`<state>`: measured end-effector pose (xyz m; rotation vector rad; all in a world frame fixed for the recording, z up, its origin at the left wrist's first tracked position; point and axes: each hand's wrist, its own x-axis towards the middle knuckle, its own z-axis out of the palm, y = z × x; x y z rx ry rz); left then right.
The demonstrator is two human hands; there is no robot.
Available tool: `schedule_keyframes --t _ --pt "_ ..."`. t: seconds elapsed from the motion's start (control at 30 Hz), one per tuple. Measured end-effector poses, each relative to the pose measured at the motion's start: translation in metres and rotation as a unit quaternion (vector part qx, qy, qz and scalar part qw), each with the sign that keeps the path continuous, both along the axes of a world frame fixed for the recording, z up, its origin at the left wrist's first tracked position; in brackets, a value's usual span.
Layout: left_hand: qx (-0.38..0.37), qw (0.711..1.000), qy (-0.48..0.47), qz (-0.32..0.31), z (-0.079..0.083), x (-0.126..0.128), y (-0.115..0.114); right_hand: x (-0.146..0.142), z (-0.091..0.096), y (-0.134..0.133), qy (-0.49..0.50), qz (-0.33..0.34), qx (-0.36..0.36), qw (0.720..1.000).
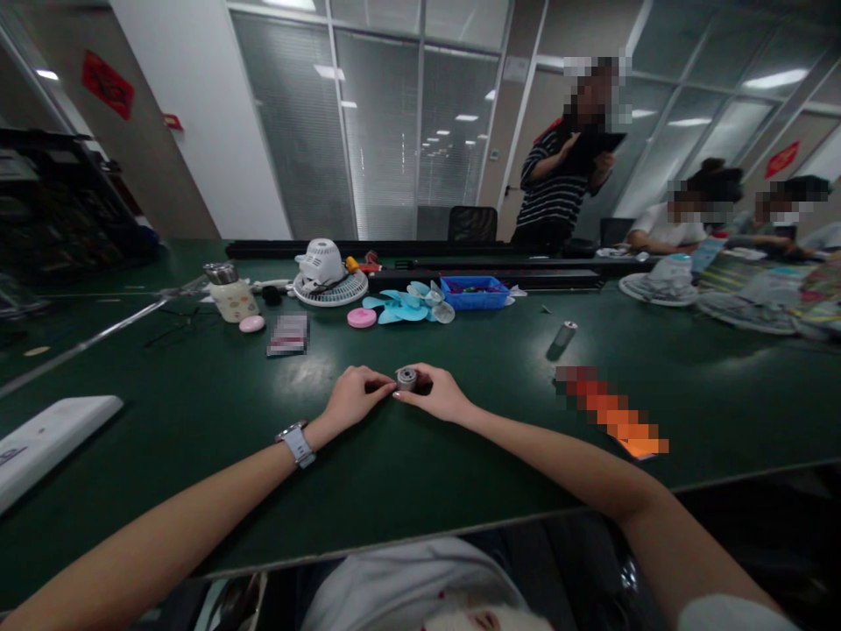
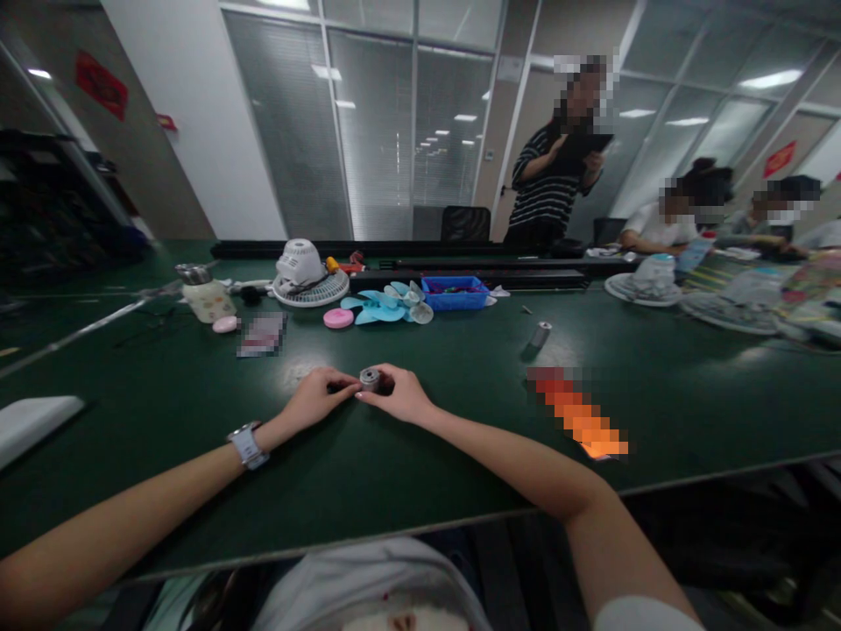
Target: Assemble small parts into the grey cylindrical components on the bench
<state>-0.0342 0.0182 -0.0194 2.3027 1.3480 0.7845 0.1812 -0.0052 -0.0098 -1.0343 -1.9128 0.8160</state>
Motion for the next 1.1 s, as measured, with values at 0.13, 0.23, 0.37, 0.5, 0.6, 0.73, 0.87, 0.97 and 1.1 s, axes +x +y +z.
schedule_keyframes --t 0.13,0.23,0.37,0.5,0.6,0.73,0.87,0.97,1.1 --pt "0.003 1.0 0.011 0.0 0.005 0.003 -0.003 0.007 -0.004 0.01 0.017 -0.028 0.005 0.999" --pt "-0.008 1.0 0.0 0.019 0.01 0.004 -0.006 0.038 -0.003 0.041 0.046 -0.138 0.033 0.989" --pt "-0.017 0.999 -0.018 0.036 0.009 0.005 -0.006 0.114 0.001 0.093 0.026 -0.387 0.077 0.918" --pt "-0.027 0.995 -0.069 0.069 0.003 0.005 -0.002 0.182 0.001 0.117 -0.021 -0.532 0.028 0.846" --pt "-0.034 0.984 -0.125 0.118 0.002 0.006 -0.001 0.206 -0.003 0.121 -0.031 -0.564 -0.003 0.825" --pt "-0.031 0.97 -0.187 0.153 0.003 0.006 0.0 0.213 -0.006 0.121 -0.032 -0.57 -0.02 0.821" --pt "-0.028 0.958 -0.227 0.173 0.003 0.006 0.001 0.187 0.003 0.11 -0.038 -0.602 0.033 0.797" --pt "-0.036 0.951 -0.249 0.18 0.001 0.005 0.002 0.136 0.012 0.087 -0.081 -0.517 0.168 0.836" --pt "-0.032 0.944 -0.271 0.183 -0.003 0.004 0.004 0.046 0.009 0.045 -0.154 -0.142 0.168 0.963"
